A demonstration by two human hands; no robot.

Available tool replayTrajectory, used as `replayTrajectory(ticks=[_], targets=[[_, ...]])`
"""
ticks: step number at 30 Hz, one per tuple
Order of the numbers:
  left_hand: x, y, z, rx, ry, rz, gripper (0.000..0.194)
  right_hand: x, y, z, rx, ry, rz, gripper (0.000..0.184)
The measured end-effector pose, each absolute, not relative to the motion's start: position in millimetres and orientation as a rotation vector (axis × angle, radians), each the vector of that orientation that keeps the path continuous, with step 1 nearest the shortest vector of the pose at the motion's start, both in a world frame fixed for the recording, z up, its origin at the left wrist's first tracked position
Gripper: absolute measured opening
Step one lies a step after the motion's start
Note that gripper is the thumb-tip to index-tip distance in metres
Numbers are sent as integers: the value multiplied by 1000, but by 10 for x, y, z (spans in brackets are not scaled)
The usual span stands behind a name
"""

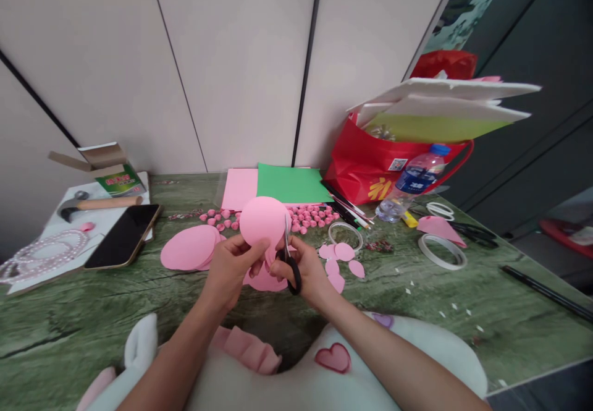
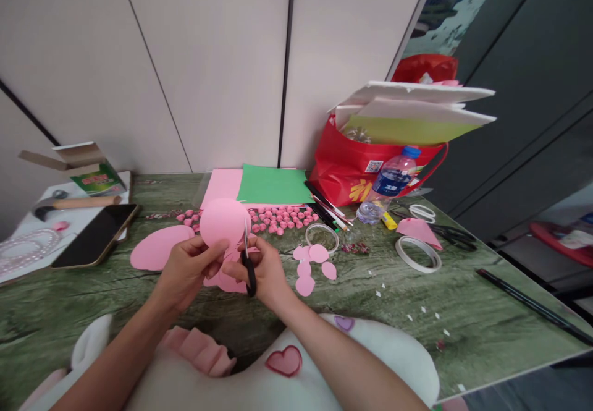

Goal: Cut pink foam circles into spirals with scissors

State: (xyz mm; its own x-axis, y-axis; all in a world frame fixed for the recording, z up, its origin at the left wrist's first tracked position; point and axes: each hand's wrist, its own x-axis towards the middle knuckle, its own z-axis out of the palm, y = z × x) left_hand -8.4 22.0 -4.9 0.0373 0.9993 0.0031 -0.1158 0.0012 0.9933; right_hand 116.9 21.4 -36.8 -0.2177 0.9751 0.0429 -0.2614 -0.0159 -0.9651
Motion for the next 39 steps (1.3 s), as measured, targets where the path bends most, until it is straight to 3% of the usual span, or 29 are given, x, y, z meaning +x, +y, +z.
replayTrajectory(ticks=[39], targets=[[-86, 225, -49, 1155, 1091, 1230, 18, 1175, 223, -367, -874, -1166, 1464, 45]])
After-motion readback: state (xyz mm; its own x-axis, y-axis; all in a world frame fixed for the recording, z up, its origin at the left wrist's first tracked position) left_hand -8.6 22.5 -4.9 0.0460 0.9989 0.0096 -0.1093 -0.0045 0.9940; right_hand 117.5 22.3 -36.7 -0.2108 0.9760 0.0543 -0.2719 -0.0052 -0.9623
